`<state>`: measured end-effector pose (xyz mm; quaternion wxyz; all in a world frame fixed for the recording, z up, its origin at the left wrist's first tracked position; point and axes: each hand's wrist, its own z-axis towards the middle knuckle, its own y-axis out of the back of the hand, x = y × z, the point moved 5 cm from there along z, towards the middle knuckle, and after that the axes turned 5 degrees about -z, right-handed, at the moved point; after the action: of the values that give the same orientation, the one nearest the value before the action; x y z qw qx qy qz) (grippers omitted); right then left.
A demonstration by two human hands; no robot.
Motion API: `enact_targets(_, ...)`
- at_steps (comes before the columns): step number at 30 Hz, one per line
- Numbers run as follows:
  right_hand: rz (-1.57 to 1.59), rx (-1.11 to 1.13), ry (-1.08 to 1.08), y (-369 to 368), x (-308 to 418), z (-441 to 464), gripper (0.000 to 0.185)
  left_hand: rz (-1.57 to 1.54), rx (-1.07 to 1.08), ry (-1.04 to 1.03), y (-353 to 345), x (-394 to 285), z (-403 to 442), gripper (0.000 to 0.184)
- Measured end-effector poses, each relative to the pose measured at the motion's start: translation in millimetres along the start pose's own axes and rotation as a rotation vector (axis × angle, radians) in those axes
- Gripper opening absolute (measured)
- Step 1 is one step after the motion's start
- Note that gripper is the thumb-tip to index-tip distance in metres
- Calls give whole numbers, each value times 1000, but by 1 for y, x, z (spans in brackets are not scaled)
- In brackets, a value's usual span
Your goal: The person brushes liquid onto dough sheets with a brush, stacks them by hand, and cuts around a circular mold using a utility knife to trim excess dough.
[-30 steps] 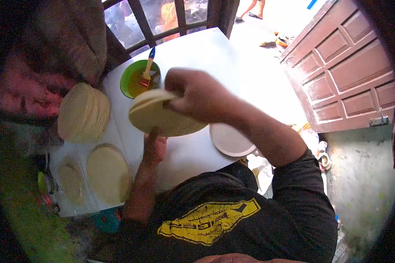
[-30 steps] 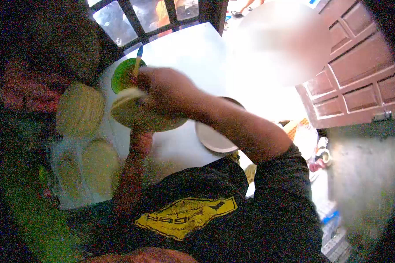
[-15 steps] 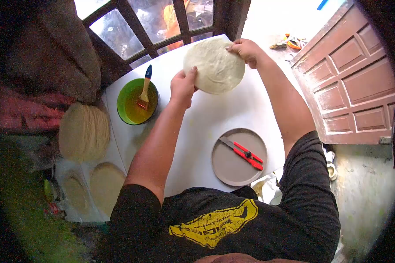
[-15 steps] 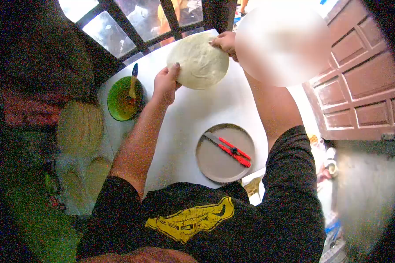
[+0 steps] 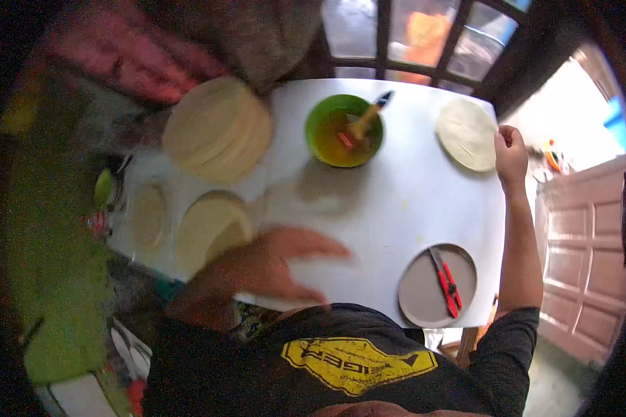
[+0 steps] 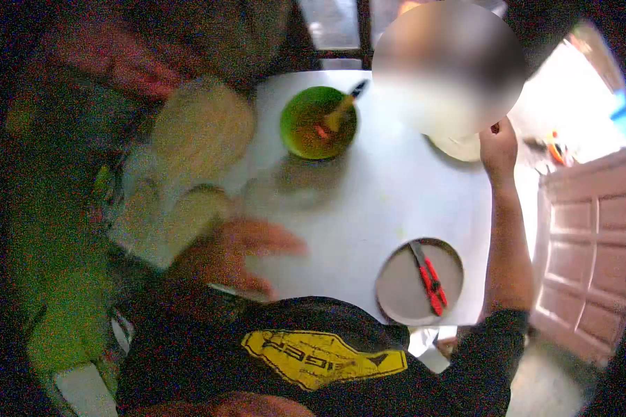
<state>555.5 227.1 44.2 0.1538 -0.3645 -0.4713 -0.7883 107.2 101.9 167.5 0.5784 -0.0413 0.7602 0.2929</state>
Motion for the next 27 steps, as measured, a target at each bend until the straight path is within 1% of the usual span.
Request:
enact_targets(1, 68, 95, 110, -18, 35, 1, 28, 80, -336, 28, 29, 33, -28, 58)
enact_targets(2, 124, 182, 211, -35, 75, -5, 27, 145, -534, 97, 72, 63, -47, 51)
enact_targets(4, 351, 410, 318, -80, 184, -34, 26, 217, -930, 259, 153, 123, -90, 39)
enact_targets(5, 336, 594, 391, -119, 214, -33, 27, 12, -1114, 169, 175, 125, -98, 37)
enact_targets(6, 363, 639, 446, -141, 261, -49, 29, 50, -1125, 169, 205, 144, -113, 38)
enact_targets(7, 229, 568, 669, -159, 313, -64, 32, 85, -1132, 171, 237, 168, -126, 39)
enact_targets(8, 42, 411, 972, -196, 347, -66, 32, 72, -1142, 162, 255, 179, -131, 39)
enact_targets(9, -133, 170, 1240, -232, 378, -71, 33, 305, -1150, 186, 270, 185, -135, 44)
enact_targets(10, -368, 384, 1035, -269, 398, -69, 33, 547, -1154, 210, 272, 181, -147, 49)
enact_targets(11, -382, 391, 1046, -311, 414, -64, 33, 530, -1166, 207, 271, 198, -153, 49)
enact_targets(12, -345, 480, 806, -355, 416, -45, 37, 237, -1240, 227, 268, 220, -153, 54)
enact_targets(13, -328, 524, 688, -377, 420, -37, 39, -59, -1297, 243, 263, 239, -155, 59)
enact_targets(14, -312, 560, 569, -397, 424, -29, 41, -67, -1302, 239, 257, 237, -155, 59)
enact_targets(15, -327, 520, 658, -402, 430, -25, 44, -48, -1297, 302, 246, 232, -155, 59)
enact_targets(17, -360, 446, 842, -408, 434, -19, 50, -48, -1298, 366, 234, 228, -155, 59)
enact_targets(18, -388, 504, 858, -415, 432, -15, 50, -113, -1263, 253, 228, 224, -151, 55)
enact_targets(20, -429, 698, 802, -424, 430, -13, 51, -197, -1233, 154, 224, 226, -149, 52)
enact_targets(22, -466, 823, 745, -430, 429, -10, 52, -200, -1305, -12, 218, 222, -154, 48)
enact_targets(26, -503, 872, 691, -425, 443, 0, 54, -214, -1269, -49, 218, 219, -155, 48)
enact_targets(27, -495, 866, 678, -420, 448, 4, 54, -274, -1267, -21, 218, 222, -153, 48)
